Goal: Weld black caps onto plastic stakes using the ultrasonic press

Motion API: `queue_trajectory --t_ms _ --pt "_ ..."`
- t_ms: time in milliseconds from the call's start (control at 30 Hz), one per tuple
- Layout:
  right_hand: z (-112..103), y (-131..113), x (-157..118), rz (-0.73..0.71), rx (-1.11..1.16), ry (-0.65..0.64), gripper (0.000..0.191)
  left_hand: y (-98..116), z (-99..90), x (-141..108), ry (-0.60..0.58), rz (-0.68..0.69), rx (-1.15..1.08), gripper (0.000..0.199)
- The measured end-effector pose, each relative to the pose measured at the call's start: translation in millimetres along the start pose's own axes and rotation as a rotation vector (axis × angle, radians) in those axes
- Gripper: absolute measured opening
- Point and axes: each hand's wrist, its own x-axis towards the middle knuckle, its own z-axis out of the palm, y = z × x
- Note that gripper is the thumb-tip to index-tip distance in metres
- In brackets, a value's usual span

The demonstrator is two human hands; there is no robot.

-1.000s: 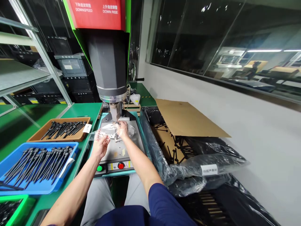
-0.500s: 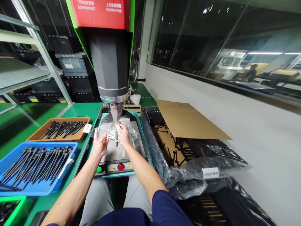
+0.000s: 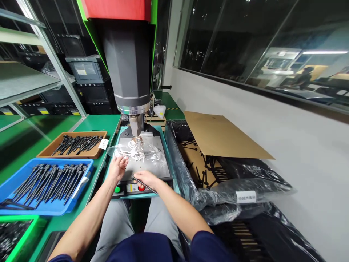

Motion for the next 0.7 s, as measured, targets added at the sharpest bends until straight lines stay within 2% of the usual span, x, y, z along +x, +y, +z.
queue_trajectory --t_ms 67,167,233,300,400,467,567,700 --pt "7 4 -16 -0.135 0.053 -0.047 0.037 -3 -11.8 -11 0.077 -0.106 0.043 0.027" --pt "16 0 -34 -0.465 0.046 0.072 0.045 -10 -27.0 -36 0.203 -0.237 0.161 0.021" --pt "22 -5 -39 -0.644 -0.019 0.162 0.041 -15 -31.3 -56 0.178 -0.236 0.259 0.026" --pt "27 -8 -42 -0.745 -0.053 0.192 0.036 -18 -30.3 -76 0.046 -0.152 0.361 0.029" --pt "37 -10 -45 -0.782 -0.02 0.188 0.034 -18 -23.8 -99 -0.207 0.038 0.502 0.031" --pt "42 -10 -46 -0.776 0.018 0.195 0.035 -17 -20.5 -107 -0.318 0.121 0.553 0.033" --pt "47 -10 -48 -0.775 0.061 0.212 0.036 -18 -20.6 -110 -0.381 0.145 0.582 0.036" --pt "52 -7 -48 -0.747 0.099 0.182 0.036 -18 -26.6 -108 -0.371 0.172 0.702 0.027"
